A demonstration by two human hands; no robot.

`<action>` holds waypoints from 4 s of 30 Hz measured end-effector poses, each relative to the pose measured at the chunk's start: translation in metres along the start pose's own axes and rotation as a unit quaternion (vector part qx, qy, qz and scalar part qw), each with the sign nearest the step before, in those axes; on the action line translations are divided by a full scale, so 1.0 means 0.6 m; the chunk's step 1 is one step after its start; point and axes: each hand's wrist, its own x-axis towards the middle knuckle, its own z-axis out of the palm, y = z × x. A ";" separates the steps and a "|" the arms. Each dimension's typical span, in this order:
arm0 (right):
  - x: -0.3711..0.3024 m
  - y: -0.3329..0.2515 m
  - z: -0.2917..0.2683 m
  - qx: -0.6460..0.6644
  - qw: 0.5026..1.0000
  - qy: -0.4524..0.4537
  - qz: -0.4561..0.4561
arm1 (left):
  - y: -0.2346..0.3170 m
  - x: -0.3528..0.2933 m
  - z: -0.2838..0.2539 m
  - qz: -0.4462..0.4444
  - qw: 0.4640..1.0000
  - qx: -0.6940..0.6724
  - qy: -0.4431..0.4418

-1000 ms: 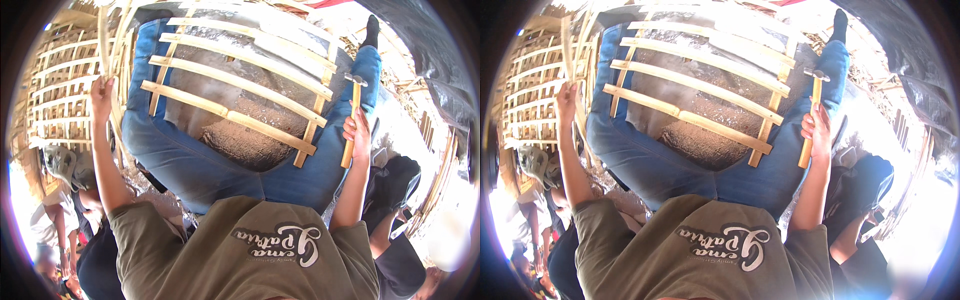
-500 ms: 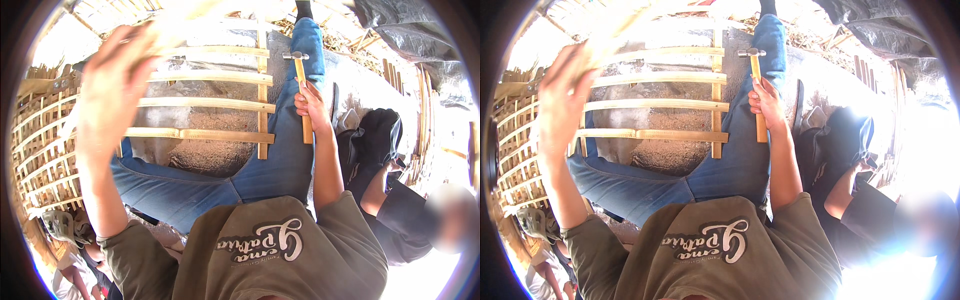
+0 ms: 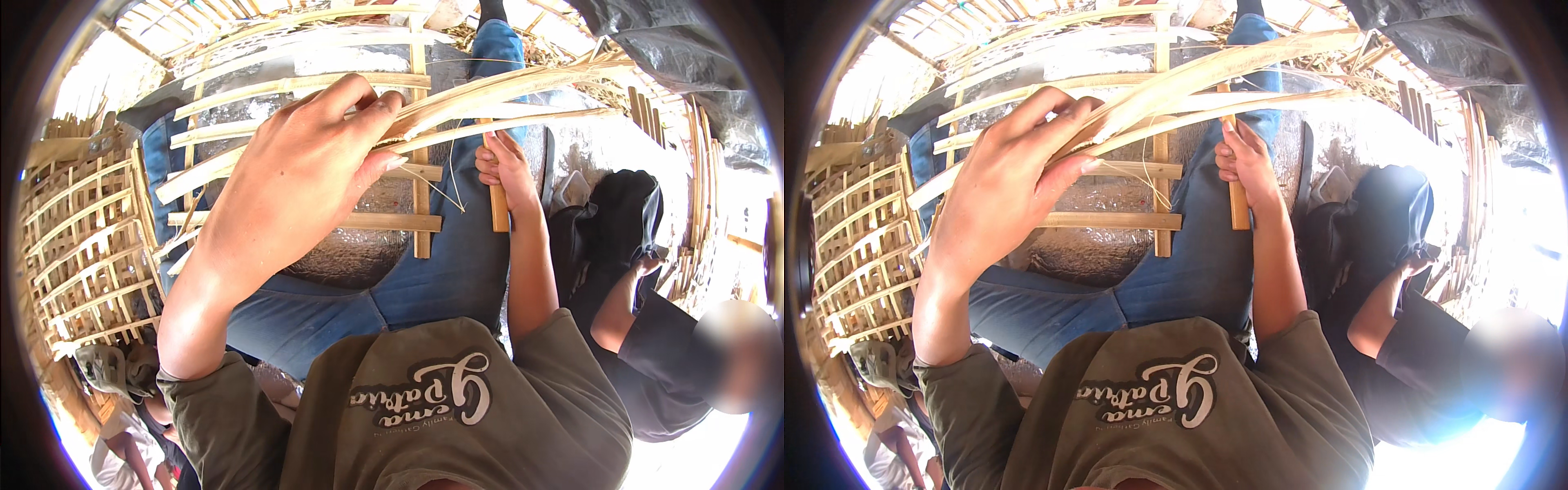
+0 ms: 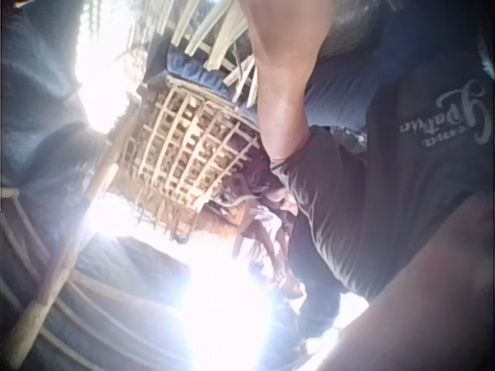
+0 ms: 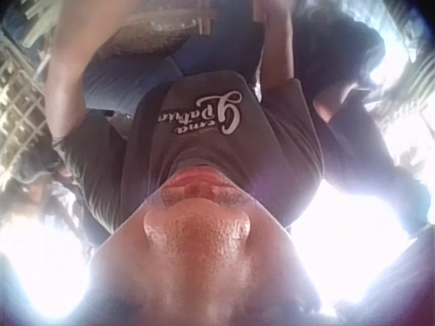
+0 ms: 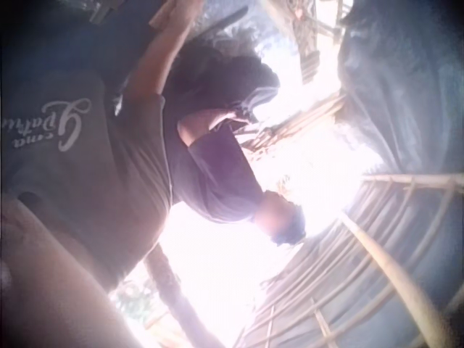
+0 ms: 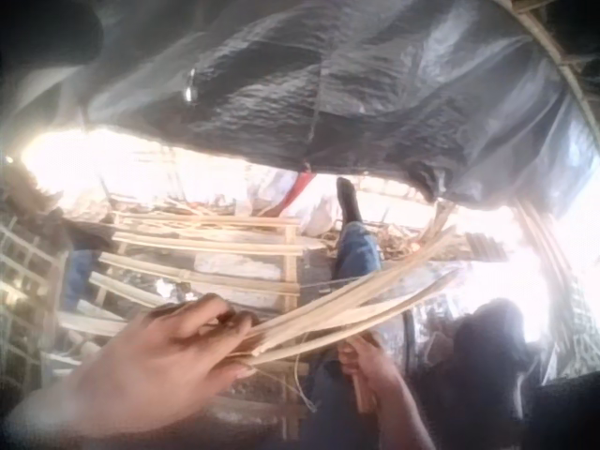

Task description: The person sits on the ground and assembles a wooden lattice structure by hand. They place thin wooden slats across a frame and secure them using a hammer and nails.

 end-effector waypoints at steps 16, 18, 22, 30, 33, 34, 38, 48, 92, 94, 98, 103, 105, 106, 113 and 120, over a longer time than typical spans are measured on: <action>0.003 -0.001 0.000 -0.006 1.000 0.004 0.002 | -0.014 -0.007 0.013 -0.035 0.998 -0.053 -0.001; 0.001 -0.002 0.003 -0.005 1.000 0.006 0.001 | -0.018 -0.007 0.016 -0.048 0.996 -0.078 -0.010; 0.000 -0.003 0.005 -0.004 1.000 0.003 0.001 | -0.028 -0.009 0.023 -0.035 0.994 -0.106 0.001; 0.003 0.000 0.001 0.000 1.000 0.004 0.002 | -0.035 -0.002 0.027 -0.063 0.990 -0.126 -0.012; 0.002 -0.001 0.001 0.000 1.000 0.004 0.002 | -0.037 -0.001 0.027 -0.063 0.989 -0.131 -0.012; 0.002 -0.001 0.001 0.000 1.000 0.003 0.003 | -0.037 -0.001 0.027 -0.065 0.989 -0.131 -0.013; 0.003 -0.001 0.001 -0.001 1.000 0.004 0.004 | -0.038 -0.002 0.030 -0.063 0.989 -0.130 -0.009; 0.002 -0.001 0.003 -0.001 1.000 0.001 0.003 | -0.042 -0.006 0.041 -0.057 0.991 -0.121 -0.015; 0.009 0.011 -0.008 -0.020 0.999 0.031 -0.015 | -0.006 0.010 0.071 0.012 0.998 -0.051 0.032; 0.014 0.013 -0.013 -0.025 0.999 0.036 -0.005 | -0.024 0.001 0.050 0.008 0.998 -0.047 0.047; 0.004 0.003 -0.009 -0.038 0.999 0.022 -0.005 | -0.117 -0.041 -0.025 -0.012 0.991 0.046 0.122; 0.004 0.002 -0.002 -0.039 0.999 0.022 -0.008 | -0.236 -0.190 -0.161 -0.277 0.921 0.221 0.164; 0.007 0.002 0.006 -0.047 0.999 0.022 -0.003 | -0.260 -0.260 -0.199 -0.335 0.901 0.218 0.171; 0.008 0.001 0.006 -0.048 0.999 0.020 -0.002 | -0.282 -0.295 -0.207 -0.353 0.894 0.212 0.179; 0.016 0.003 0.000 -0.041 0.999 0.010 0.008 | -0.342 -0.427 -0.172 -0.430 0.869 0.132 0.206; 0.017 0.005 -0.003 -0.041 0.999 0.003 0.006 | -0.345 -0.412 -0.133 -0.429 0.877 0.080 0.199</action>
